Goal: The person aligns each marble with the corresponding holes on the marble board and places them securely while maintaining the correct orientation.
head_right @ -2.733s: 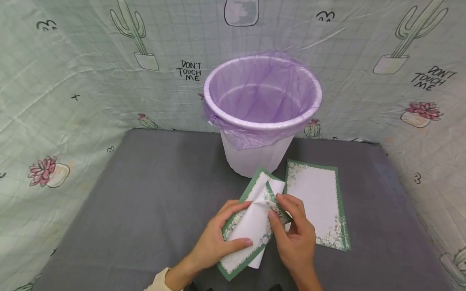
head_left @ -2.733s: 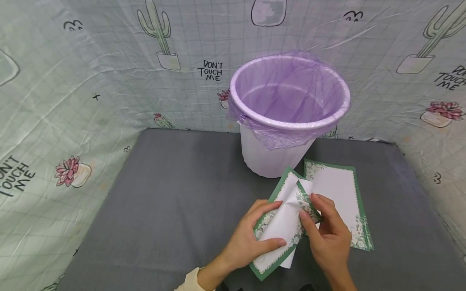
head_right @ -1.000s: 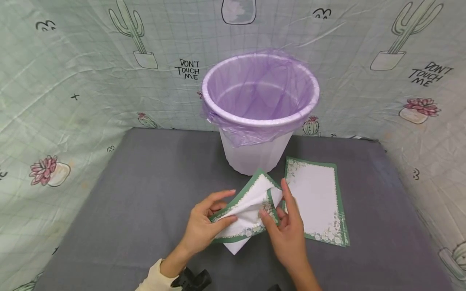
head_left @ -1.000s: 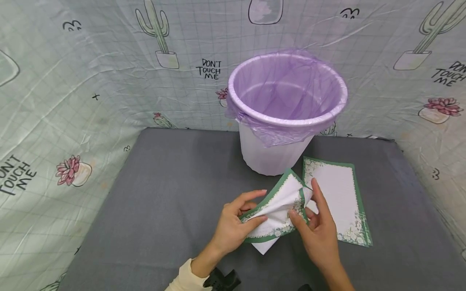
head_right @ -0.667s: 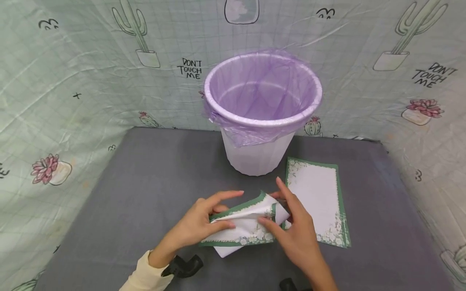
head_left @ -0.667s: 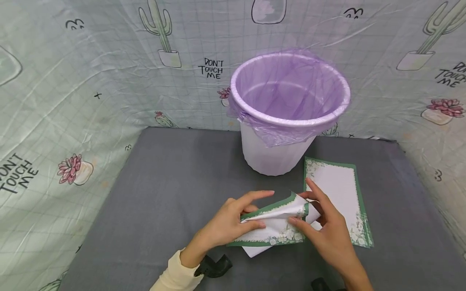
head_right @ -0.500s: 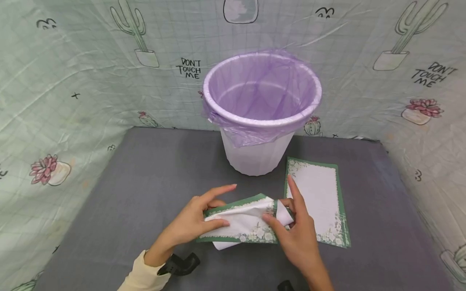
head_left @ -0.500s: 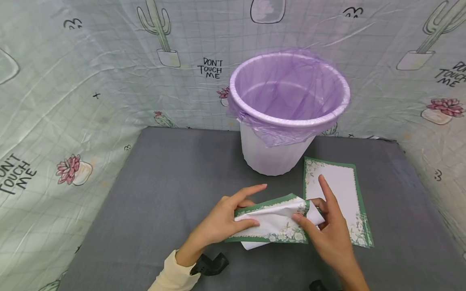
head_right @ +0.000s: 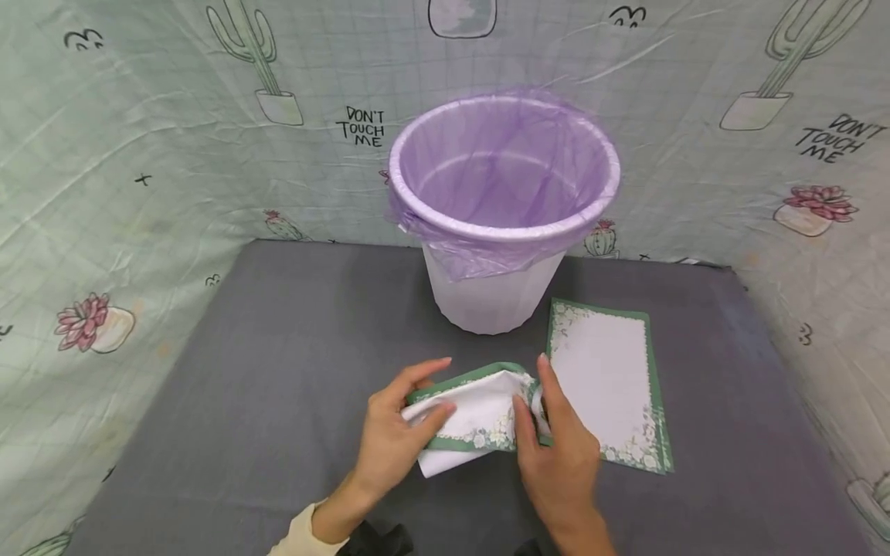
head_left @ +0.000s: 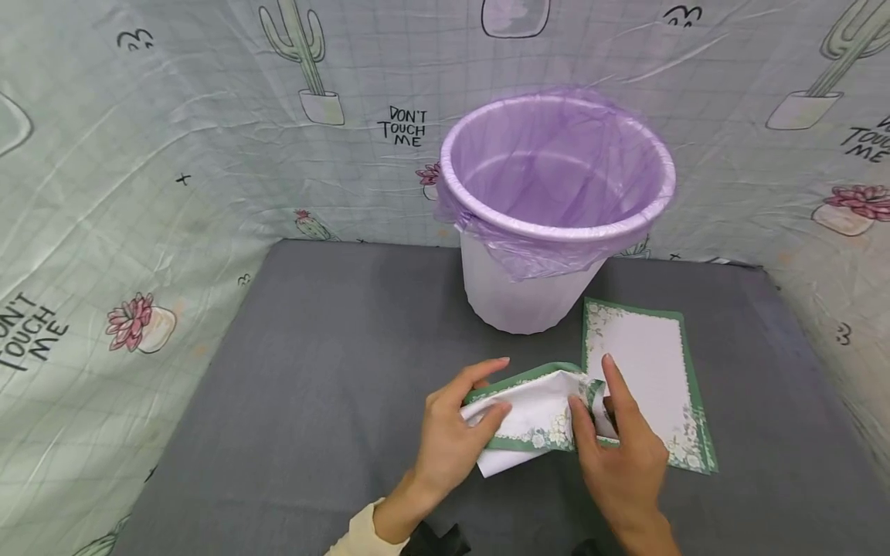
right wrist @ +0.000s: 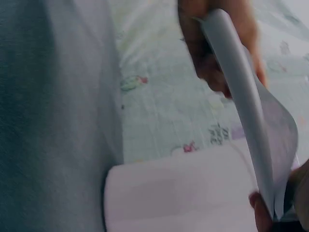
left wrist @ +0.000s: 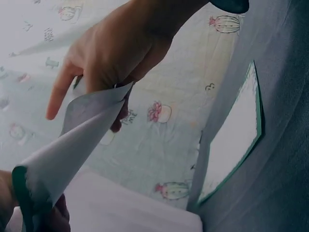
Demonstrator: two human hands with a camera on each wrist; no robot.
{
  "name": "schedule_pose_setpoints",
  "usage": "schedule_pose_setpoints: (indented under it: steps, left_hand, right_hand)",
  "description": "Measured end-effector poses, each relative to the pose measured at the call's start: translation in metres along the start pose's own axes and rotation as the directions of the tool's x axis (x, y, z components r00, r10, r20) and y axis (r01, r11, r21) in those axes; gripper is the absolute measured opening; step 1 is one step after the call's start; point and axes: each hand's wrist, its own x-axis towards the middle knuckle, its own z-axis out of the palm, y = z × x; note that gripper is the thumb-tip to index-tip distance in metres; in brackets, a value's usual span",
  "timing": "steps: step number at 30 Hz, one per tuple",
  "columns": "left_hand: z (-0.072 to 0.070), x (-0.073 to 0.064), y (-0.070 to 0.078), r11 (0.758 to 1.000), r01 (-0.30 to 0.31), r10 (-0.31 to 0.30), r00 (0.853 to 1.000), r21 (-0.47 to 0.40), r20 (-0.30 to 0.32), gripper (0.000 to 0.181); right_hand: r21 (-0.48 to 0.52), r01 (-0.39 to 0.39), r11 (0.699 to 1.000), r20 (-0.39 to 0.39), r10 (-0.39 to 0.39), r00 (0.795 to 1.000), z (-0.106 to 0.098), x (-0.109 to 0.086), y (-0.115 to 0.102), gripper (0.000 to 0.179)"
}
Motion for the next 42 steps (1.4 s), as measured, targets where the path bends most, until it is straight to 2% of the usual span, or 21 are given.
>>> schedule_pose_setpoints:
  steps: [2, 4, 8, 11, 14, 17, 19, 23, 25, 28, 31, 33, 35, 37, 39, 41, 42]
  left_hand:
    - [0.006, -0.002, -0.006, 0.999, -0.016, 0.018, 0.999, 0.043, -0.044, 0.047]
    - [0.011, -0.004, -0.012, 0.997, -0.034, 0.038, 0.997, 0.063, -0.070, 0.046]
    - [0.017, -0.005, -0.017, 0.996, -0.059, 0.064, 0.993, 0.060, -0.097, 0.047]
    - [0.020, -0.001, -0.011, 0.997, -0.069, 0.072, 0.992, 0.038, -0.107, 0.050]
    - [0.020, 0.002, -0.001, 0.999, -0.052, 0.052, 0.993, 0.004, -0.103, 0.054]
    - [0.021, 0.004, 0.005, 0.999, -0.032, 0.031, 0.991, -0.009, -0.131, 0.056]
    - [0.022, 0.003, 0.005, 1.000, -0.020, 0.018, 0.986, -0.006, -0.167, 0.056]
    - [0.029, -0.001, 0.001, 1.000, 0.001, -0.003, 0.971, -0.009, -0.239, 0.054]
    - [0.033, -0.003, -0.003, 1.000, -0.015, 0.015, 0.967, 0.004, -0.256, 0.052]
    - [0.038, -0.005, -0.008, 0.997, -0.061, 0.072, 0.961, 0.051, -0.266, 0.049]
    - [0.038, -0.002, -0.009, 0.992, -0.115, 0.126, 0.961, 0.057, -0.245, 0.046]
    - [0.033, 0.001, -0.009, 0.988, -0.147, 0.155, 0.965, 0.049, -0.213, 0.044]
    - [0.026, 0.004, -0.008, 0.989, -0.149, 0.150, 0.975, 0.015, -0.165, 0.043]
    - [0.017, 0.006, -0.009, 0.993, -0.110, 0.105, 0.988, -0.040, -0.109, 0.043]
    - [0.009, 0.008, -0.009, 0.993, -0.034, 0.028, 0.998, -0.112, -0.053, 0.041]
    - [0.002, 0.008, -0.009, 0.979, 0.045, -0.045, 0.999, -0.198, 0.004, 0.038]
    - [0.000, 0.008, -0.008, 0.970, 0.074, -0.069, 0.997, -0.230, 0.032, 0.037]
  right_hand:
    - [-0.036, 0.025, 0.999, -0.048, -0.027, 0.998, 0.002, -0.001, -0.002, 0.046]
    - [-0.030, 0.027, 0.999, -0.086, -0.030, 0.996, 0.003, -0.002, -0.003, 0.046]
    - [-0.023, 0.026, 0.999, -0.088, -0.028, 0.996, 0.001, -0.005, -0.004, 0.045]
    - [-0.036, 0.036, 0.999, -0.074, -0.039, 0.996, 0.001, -0.009, -0.004, 0.046]
    - [-0.056, 0.048, 0.997, -0.064, -0.052, 0.997, 0.000, -0.013, -0.003, 0.048]
    - [-0.070, 0.054, 0.996, -0.054, -0.058, 0.997, 0.000, -0.016, -0.005, 0.050]
    - [-0.029, 0.054, 0.998, -0.054, -0.055, 0.997, 0.002, -0.016, -0.007, 0.051]
    - [0.099, 0.059, 0.993, -0.114, -0.048, 0.992, 0.007, -0.016, -0.013, 0.045]
    - [0.131, 0.083, 0.988, -0.134, -0.066, 0.989, 0.009, -0.015, -0.015, 0.040]
    - [0.121, 0.111, 0.986, -0.149, -0.092, 0.984, 0.011, -0.015, -0.017, 0.032]
    - [0.131, 0.109, 0.985, -0.162, -0.087, 0.983, 0.010, -0.014, -0.018, 0.024]
    - [0.193, 0.108, 0.975, -0.161, -0.078, 0.984, 0.007, -0.013, -0.018, 0.023]
    - [0.279, 0.109, 0.954, -0.115, -0.080, 0.990, 0.003, -0.010, -0.018, 0.027]
    - [0.408, 0.115, 0.906, -0.042, -0.107, 0.993, -0.002, -0.006, -0.017, 0.040]
    - [0.557, 0.090, 0.826, 0.052, -0.143, 0.988, -0.007, -0.002, -0.015, 0.048]
    - [0.672, 0.039, 0.740, 0.135, -0.174, 0.975, -0.010, 0.001, -0.013, 0.050]
    - [0.706, 0.010, 0.708, 0.167, -0.181, 0.969, -0.012, 0.002, -0.012, 0.048]
